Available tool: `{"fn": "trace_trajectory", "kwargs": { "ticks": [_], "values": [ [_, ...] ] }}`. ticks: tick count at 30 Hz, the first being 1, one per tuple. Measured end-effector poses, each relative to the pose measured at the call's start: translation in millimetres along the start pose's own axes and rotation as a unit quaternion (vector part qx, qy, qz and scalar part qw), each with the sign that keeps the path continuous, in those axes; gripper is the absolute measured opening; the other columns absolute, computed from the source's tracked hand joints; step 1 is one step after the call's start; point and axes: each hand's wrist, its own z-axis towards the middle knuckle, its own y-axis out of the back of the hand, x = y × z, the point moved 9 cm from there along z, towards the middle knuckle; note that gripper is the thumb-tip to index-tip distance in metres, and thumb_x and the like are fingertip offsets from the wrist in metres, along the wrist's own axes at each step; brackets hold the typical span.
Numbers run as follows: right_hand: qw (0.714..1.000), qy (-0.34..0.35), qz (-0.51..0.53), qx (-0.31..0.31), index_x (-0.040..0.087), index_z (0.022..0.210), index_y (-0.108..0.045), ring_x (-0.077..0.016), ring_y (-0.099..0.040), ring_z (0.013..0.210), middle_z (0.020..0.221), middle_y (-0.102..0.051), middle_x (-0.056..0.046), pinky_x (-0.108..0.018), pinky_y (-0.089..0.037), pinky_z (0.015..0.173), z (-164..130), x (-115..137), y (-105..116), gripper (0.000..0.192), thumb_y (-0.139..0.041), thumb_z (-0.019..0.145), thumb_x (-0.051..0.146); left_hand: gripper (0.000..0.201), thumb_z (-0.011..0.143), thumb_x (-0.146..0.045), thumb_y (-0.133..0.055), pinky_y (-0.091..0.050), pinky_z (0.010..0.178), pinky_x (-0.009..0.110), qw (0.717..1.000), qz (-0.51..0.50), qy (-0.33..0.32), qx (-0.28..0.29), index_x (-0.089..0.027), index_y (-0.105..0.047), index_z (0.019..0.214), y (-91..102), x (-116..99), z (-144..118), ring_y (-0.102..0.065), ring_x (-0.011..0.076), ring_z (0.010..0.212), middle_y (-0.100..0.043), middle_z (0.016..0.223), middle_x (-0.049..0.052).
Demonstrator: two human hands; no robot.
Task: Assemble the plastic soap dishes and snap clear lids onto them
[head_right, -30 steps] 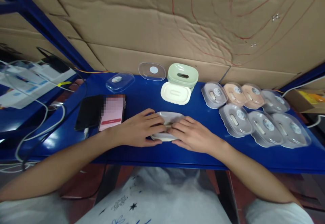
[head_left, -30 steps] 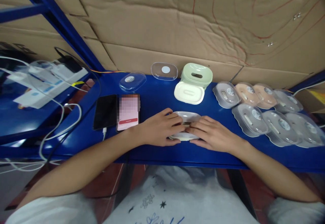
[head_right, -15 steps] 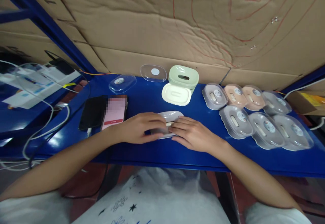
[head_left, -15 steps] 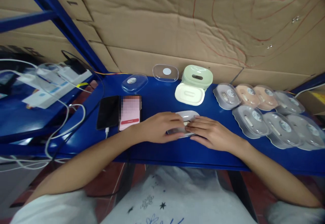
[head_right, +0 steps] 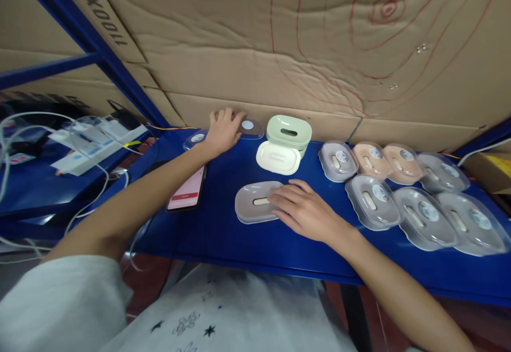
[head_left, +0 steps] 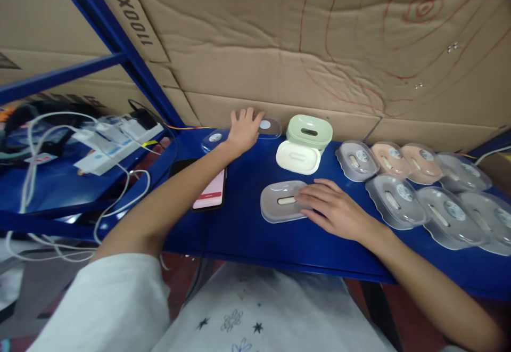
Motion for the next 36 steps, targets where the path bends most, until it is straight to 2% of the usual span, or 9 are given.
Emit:
{"fn": "trace_trajectory", "kwargs": {
  "ticks": [3,6,8,11,14,18,20,24,36],
  "values": [
    [1.000,0.002,-0.010,-0.008,0.022,0.139,-0.069,-0.0254,-0.072,0.125,0.135,-0.076,-0.010,-0.053,-0.054,0.114,-0.2,-2.0,2.1,0.032,-0.057,0.110,0.027,0.025,0.103,-0.016,-0.050,-0.049,0.103,0.056,0.999,0.011,-0.016,-0.048,-0.013,-0.068,0.119,12.1,1.9,-2.9,-0.061,0.0380,0.124,-0.063,0.130,0.022],
    [0.999,-0.028,-0.016,-0.043,0.022,0.153,-0.060,-0.0304,-0.066,0.136,0.149,-0.067,-0.014,-0.055,-0.055,0.114,-0.8,-7.0,12.0,0.046,-0.062,0.108,0.032,0.021,0.106,-0.020,-0.048,-0.053,0.092,0.044,0.995,0.018,-0.049,-0.082,-0.016,-0.068,0.112,35.2,-10.8,-35.6,-0.064,0.0288,0.108,-0.065,0.116,0.015],
    [0.994,-0.065,-0.009,-0.085,0.024,0.164,-0.047,-0.0358,-0.057,0.146,0.162,-0.055,-0.017,-0.058,-0.054,0.116,-2.4,-10.6,22.4,0.068,-0.070,0.103,0.045,0.019,0.106,-0.020,-0.051,-0.053,0.086,0.040,0.988,0.020,-0.100,-0.112,-0.020,-0.069,0.113,55.8,-35.1,-69.6,-0.064,0.0255,0.099,-0.068,0.109,0.011],
    [0.987,-0.105,0.023,-0.121,0.030,0.172,-0.033,-0.0405,-0.047,0.155,0.173,-0.039,-0.017,-0.062,-0.051,0.120,-3.8,-11.1,29.8,0.096,-0.076,0.093,0.063,0.016,0.103,-0.016,-0.059,-0.053,0.076,0.035,0.921,0.020,-0.296,-0.254,-0.022,-0.067,0.115,97.8,-97.1,-136.3,-0.065,0.0216,0.089,-0.071,0.104,0.007],
    [0.986,-0.117,0.052,-0.109,0.035,0.170,-0.039,-0.0365,-0.053,0.151,0.169,-0.048,-0.013,-0.059,-0.054,0.119,-2.0,-8.6,23.2,0.085,-0.075,0.096,0.057,0.015,0.102,-0.009,-0.057,-0.050,0.068,0.029,0.884,-0.005,-0.373,-0.281,-0.020,-0.065,0.104,110.2,-126.3,-168.1,-0.063,0.0157,0.077,-0.072,0.095,0.002],
    [0.985,-0.100,0.126,-0.057,0.033,0.164,-0.049,-0.0287,-0.065,0.140,0.152,-0.066,-0.010,-0.052,-0.058,0.115,-0.5,-10.4,5.2,0.065,-0.071,0.103,0.042,0.013,0.104,-0.013,-0.055,-0.051,0.073,0.031,0.892,-0.079,-0.385,-0.224,-0.020,-0.063,0.097,100.9,-126.9,-163.9,-0.065,0.0162,0.079,-0.073,0.093,0.003],
    [0.984,-0.080,0.157,-0.013,0.030,0.162,-0.052,-0.0279,-0.061,0.145,0.158,-0.062,-0.012,-0.051,-0.057,0.117,-1.1,-11.1,-3.2,0.062,-0.070,0.104,0.041,0.007,0.104,-0.023,-0.061,-0.052,0.081,0.035,0.890,-0.137,-0.398,-0.174,-0.020,-0.062,0.098,92.3,-125.3,-161.6,-0.068,0.0188,0.088,-0.074,0.098,0.005],
    [0.984,-0.060,0.162,0.040,0.031,0.163,-0.051,-0.0276,-0.045,0.158,0.167,-0.051,-0.010,-0.055,-0.046,0.127,-3.7,-14.2,-7.0,0.058,-0.066,0.106,0.031,0.036,0.097,-0.051,-0.073,-0.052,0.095,0.043,0.888,-0.214,-0.401,-0.075,-0.018,-0.066,0.113,75.3,-126.7,-162.1,-0.067,0.0262,0.106,-0.073,0.117,0.011],
    [0.987,-0.085,0.119,0.062,0.035,0.167,-0.043,-0.0265,-0.045,0.158,0.168,-0.051,-0.006,-0.058,-0.043,0.128,-8.5,-27.9,-13.3,0.060,-0.057,0.110,0.025,0.045,0.100,-0.048,-0.072,-0.053,0.103,0.046,0.906,-0.208,-0.368,-0.030,-0.021,-0.064,0.134,53.5,-115.1,-152.3,-0.067,0.0293,0.117,-0.069,0.133,0.014]
  ]
}}
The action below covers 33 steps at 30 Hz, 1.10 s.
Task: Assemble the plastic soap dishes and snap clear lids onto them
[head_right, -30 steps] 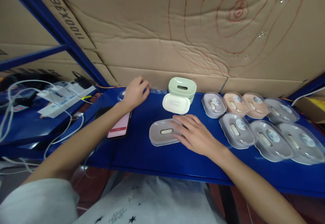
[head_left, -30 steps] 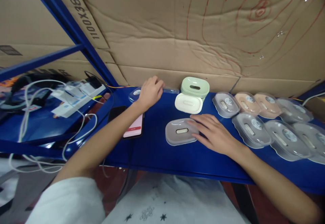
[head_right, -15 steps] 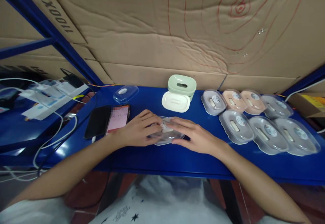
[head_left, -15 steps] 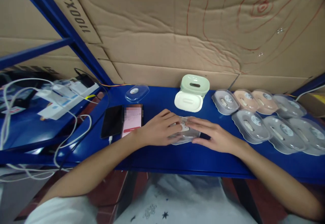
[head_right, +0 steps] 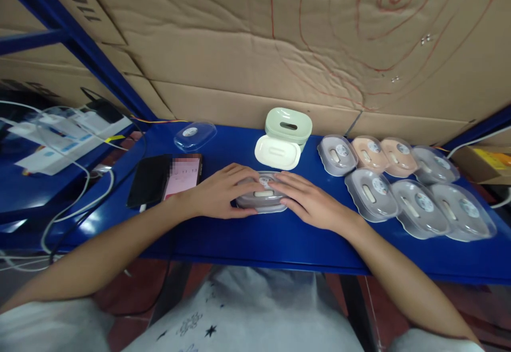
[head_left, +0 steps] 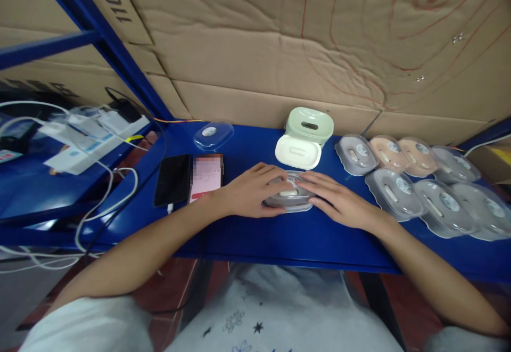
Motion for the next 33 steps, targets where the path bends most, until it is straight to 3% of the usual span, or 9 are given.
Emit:
{"fn": "trace_trajectory", "kwargs": {
  "ticks": [5,8,23,29,33],
  "values": [
    [0.999,0.036,-0.037,-0.003,0.030,0.170,-0.038,-0.0296,-0.040,0.161,0.171,-0.045,-0.011,-0.058,-0.044,0.127,-0.2,5.5,-3.5,0.072,-0.068,0.105,0.037,0.051,0.100,-0.062,-0.069,-0.053,0.093,0.043,0.998,0.055,-0.030,0.016,-0.015,-0.067,0.120,1.8,-6.6,2.3,-0.069,0.0307,0.111,-0.074,0.121,0.016],
    [0.996,0.060,-0.068,-0.011,0.030,0.172,-0.033,-0.0298,-0.042,0.160,0.171,-0.045,-0.012,-0.056,-0.045,0.128,0.1,9.9,-5.0,0.080,-0.072,0.102,0.034,0.055,0.096,-0.066,-0.073,-0.052,0.090,0.042,0.995,0.084,-0.044,0.015,-0.015,-0.068,0.116,3.3,-10.3,3.2,-0.070,0.0308,0.109,-0.075,0.117,0.015],
    [0.991,0.079,-0.108,-0.021,0.031,0.173,-0.029,-0.0304,-0.044,0.158,0.172,-0.043,-0.011,-0.054,-0.046,0.127,-0.7,12.2,-8.3,0.081,-0.069,0.103,0.025,0.031,0.105,-0.046,-0.067,-0.053,0.081,0.036,0.984,0.154,-0.090,-0.015,-0.015,-0.069,0.100,3.8,-29.4,-0.1,-0.069,0.0241,0.094,-0.075,0.104,0.010],
    [0.992,0.085,-0.087,-0.014,0.031,0.174,-0.022,-0.0288,-0.037,0.161,0.174,-0.038,-0.011,-0.053,-0.044,0.128,0.4,11.0,-9.2,0.081,-0.064,0.106,0.021,0.024,0.107,-0.039,-0.064,-0.058,0.085,0.037,0.967,0.220,-0.121,-0.039,-0.016,-0.070,0.103,4.3,-45.8,-2.8,-0.071,0.0237,0.095,-0.074,0.109,0.010],
    [0.995,0.076,-0.062,-0.014,0.033,0.174,-0.020,-0.0282,-0.034,0.162,0.176,-0.034,-0.009,-0.053,-0.042,0.129,0.3,6.2,-11.9,0.082,-0.062,0.106,0.016,0.014,0.105,-0.031,-0.066,-0.060,0.089,0.040,0.971,0.215,-0.104,-0.033,-0.019,-0.070,0.109,-0.7,-47.9,-4.1,-0.071,0.0243,0.101,-0.073,0.117,0.011]
  ]
}}
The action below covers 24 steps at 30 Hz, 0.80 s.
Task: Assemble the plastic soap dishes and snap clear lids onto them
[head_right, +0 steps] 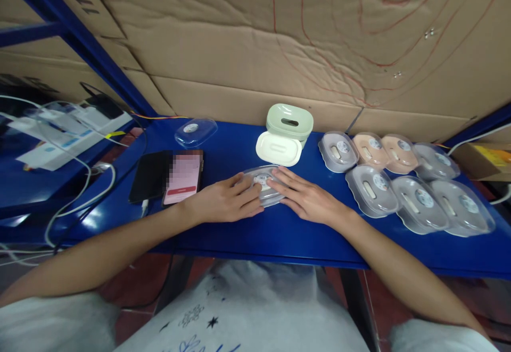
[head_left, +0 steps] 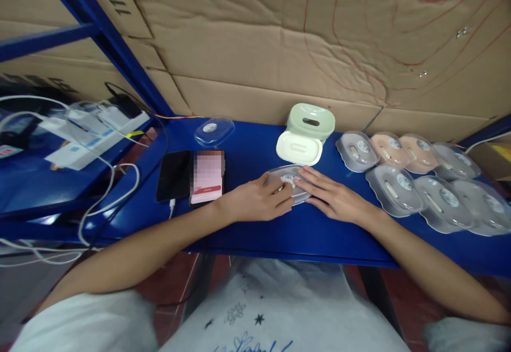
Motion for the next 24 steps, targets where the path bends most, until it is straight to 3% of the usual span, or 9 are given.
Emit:
{"fn": "trace_trajectory", "kwargs": {
  "ticks": [4,11,14,19,21,24],
  "values": [
    [1.000,-0.002,0.011,-0.006,0.034,0.174,-0.019,-0.0285,-0.033,0.163,0.177,-0.033,-0.008,-0.055,-0.041,0.130,-1.1,-2.0,-1.0,0.083,-0.061,0.105,0.014,0.014,0.103,-0.027,-0.068,-0.061,0.092,0.043,1.000,0.001,0.011,0.003,-0.018,-0.070,0.114,-4.1,-3.7,-2.7,-0.071,0.0260,0.104,-0.073,0.119,0.012],
    [1.000,0.003,0.011,-0.016,0.033,0.174,-0.023,-0.0289,-0.034,0.163,0.176,-0.037,-0.010,-0.058,-0.041,0.130,-2.5,-4.9,-0.8,0.078,-0.057,0.107,0.015,0.011,0.104,-0.027,-0.067,-0.064,0.091,0.045,0.999,0.046,-0.002,-0.008,-0.018,-0.071,0.107,-4.0,-7.9,-2.4,-0.072,0.0270,0.104,-0.074,0.119,0.012],
    [0.999,-0.024,0.010,-0.030,0.033,0.172,-0.032,-0.0318,-0.035,0.163,0.171,-0.045,-0.012,-0.062,-0.042,0.129,-2.5,-14.6,-0.3,0.076,-0.066,0.105,0.027,0.011,0.106,-0.029,-0.067,-0.065,0.094,0.043,0.999,0.033,0.008,-0.022,-0.018,-0.070,0.104,-6.0,-0.7,-1.5,-0.073,0.0252,0.105,-0.074,0.117,0.010],
    [0.996,-0.090,0.026,0.002,0.034,0.170,-0.038,-0.0336,-0.040,0.161,0.175,-0.036,-0.014,-0.058,-0.046,0.125,-4.9,-28.4,0.4,0.076,-0.072,0.102,0.041,0.023,0.108,-0.042,-0.065,-0.064,0.101,0.039,0.998,-0.041,0.028,-0.045,-0.020,-0.069,0.105,-4.2,17.3,-2.4,-0.076,0.0218,0.105,-0.076,0.113,0.007],
    [0.995,-0.099,0.026,0.012,0.035,0.169,-0.040,-0.0314,-0.046,0.157,0.174,-0.040,-0.012,-0.052,-0.049,0.124,-6.3,-25.3,12.6,0.073,-0.071,0.103,0.040,0.031,0.109,-0.049,-0.060,-0.064,0.097,0.037,0.994,-0.071,0.062,-0.058,-0.019,-0.069,0.112,3.5,29.5,-2.9,-0.076,0.0225,0.106,-0.076,0.116,0.010],
    [0.991,-0.130,-0.013,0.005,0.033,0.165,-0.048,-0.0320,-0.049,0.155,0.173,-0.042,-0.011,-0.050,-0.045,0.128,-13.2,-20.3,50.3,0.065,-0.069,0.104,0.038,0.032,0.110,-0.046,-0.058,-0.063,0.094,0.038,0.988,-0.084,0.106,-0.076,-0.017,-0.067,0.120,17.6,43.1,-2.7,-0.075,0.0243,0.105,-0.076,0.120,0.013]
  ]
}}
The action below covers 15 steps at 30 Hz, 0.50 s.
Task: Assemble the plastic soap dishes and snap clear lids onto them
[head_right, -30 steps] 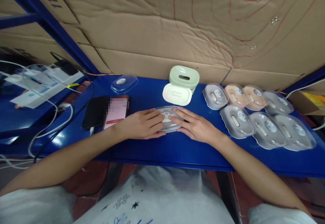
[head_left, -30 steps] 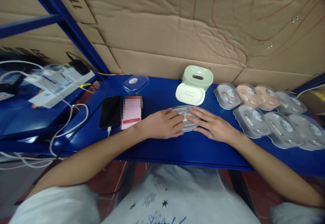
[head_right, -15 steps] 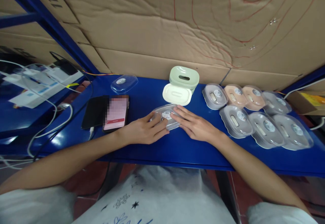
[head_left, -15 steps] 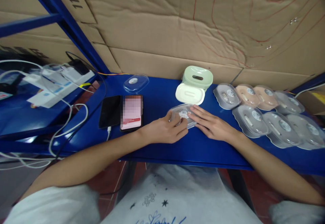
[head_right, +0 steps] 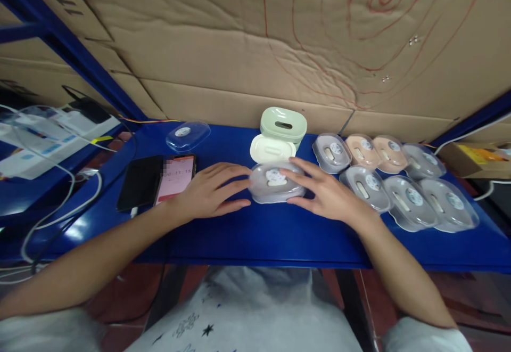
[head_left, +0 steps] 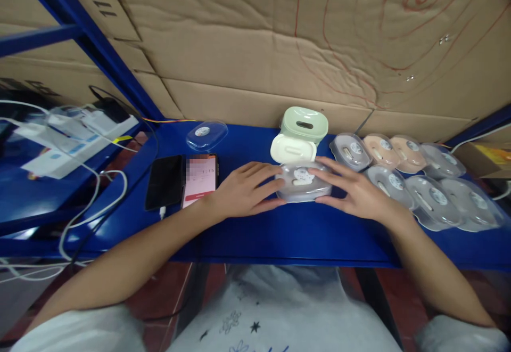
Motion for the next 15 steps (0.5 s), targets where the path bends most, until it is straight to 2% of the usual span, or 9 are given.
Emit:
{"fn": "trace_trajectory", "kwargs": {
  "ticks": [3,5,7,9,11,12,13,15],
  "values": [
    [0.995,-0.035,-0.063,-0.066,0.038,0.161,-0.054,-0.0320,-0.054,0.151,0.167,-0.053,-0.008,-0.048,-0.045,0.128,-21.0,-9.2,55.8,0.062,-0.072,0.102,0.044,0.026,0.109,-0.040,-0.060,-0.060,0.091,0.038,1.000,0.004,0.013,-0.011,-0.016,-0.068,0.115,6.8,1.2,4.2,-0.075,0.0239,0.100,-0.076,0.117,0.012],
    [0.980,-0.091,-0.108,-0.140,0.042,0.158,-0.057,-0.0324,-0.061,0.144,0.157,-0.063,-0.005,-0.050,-0.046,0.126,-45.8,-33.7,96.6,0.063,-0.074,0.098,0.052,0.021,0.109,-0.035,-0.061,-0.059,0.089,0.037,1.000,0.006,0.019,-0.008,-0.016,-0.069,0.109,3.6,0.9,5.5,-0.074,0.0230,0.097,-0.076,0.115,0.011],
    [0.944,-0.194,-0.163,-0.211,0.035,0.154,-0.063,-0.0352,-0.069,0.132,0.148,-0.069,-0.010,-0.050,-0.052,0.118,-80.2,-76.9,132.5,0.066,-0.074,0.094,0.062,0.018,0.109,-0.031,-0.061,-0.057,0.088,0.036,1.000,0.007,0.020,0.004,-0.016,-0.070,0.104,-4.0,1.0,5.2,-0.074,0.0222,0.096,-0.076,0.114,0.010],
    [0.884,-0.311,-0.237,-0.256,0.024,0.147,-0.069,-0.0383,-0.074,0.116,0.128,-0.077,-0.016,-0.051,-0.056,0.107,-118.5,-126.0,157.9,0.070,-0.073,0.089,0.063,0.019,0.109,-0.029,-0.059,-0.056,0.088,0.036,0.999,0.006,0.024,0.021,-0.016,-0.071,0.100,-12.7,2.6,3.8,-0.073,0.0215,0.095,-0.076,0.112,0.009],
    [0.819,-0.417,-0.291,-0.265,0.016,0.147,-0.069,-0.0431,-0.070,0.125,0.132,-0.074,-0.024,-0.054,-0.053,0.106,-152.0,-171.0,169.7,0.075,-0.075,0.086,0.059,0.021,0.110,-0.028,-0.057,-0.056,0.087,0.036,0.999,0.003,0.031,0.034,-0.017,-0.071,0.098,-19.8,5.1,2.0,-0.073,0.0211,0.095,-0.076,0.111,0.008],
    [0.797,-0.459,-0.299,-0.253,0.013,0.147,-0.068,-0.0448,-0.068,0.127,0.133,-0.073,-0.028,-0.055,-0.052,0.105,-163.9,-189.9,169.5,0.076,-0.075,0.086,0.056,0.022,0.110,-0.028,-0.057,-0.055,0.087,0.036,0.999,0.000,0.033,0.039,-0.017,-0.071,0.097,-22.3,6.1,1.2,-0.073,0.0211,0.095,-0.076,0.110,0.008],
    [0.783,-0.488,-0.303,-0.240,0.011,0.148,-0.067,-0.0457,-0.066,0.130,0.135,-0.070,-0.030,-0.055,-0.052,0.104,-171.7,-204.4,166.9,0.076,-0.075,0.086,0.055,0.023,0.110,-0.028,-0.057,-0.055,0.086,0.036,0.998,-0.002,0.034,0.043,-0.016,-0.071,0.097,-24.4,6.7,0.6,-0.074,0.0213,0.095,-0.076,0.110,0.008],
    [0.773,-0.519,-0.300,-0.207,0.009,0.150,-0.064,-0.0465,-0.064,0.130,0.139,-0.066,-0.034,-0.055,-0.051,0.098,-176.8,-221.9,156.6,0.077,-0.074,0.088,0.053,0.024,0.110,-0.028,-0.056,-0.055,0.086,0.037,0.998,-0.007,0.037,0.053,-0.016,-0.071,0.096,-28.0,7.3,-0.4,-0.074,0.0219,0.095,-0.076,0.110,0.008]
  ]
}}
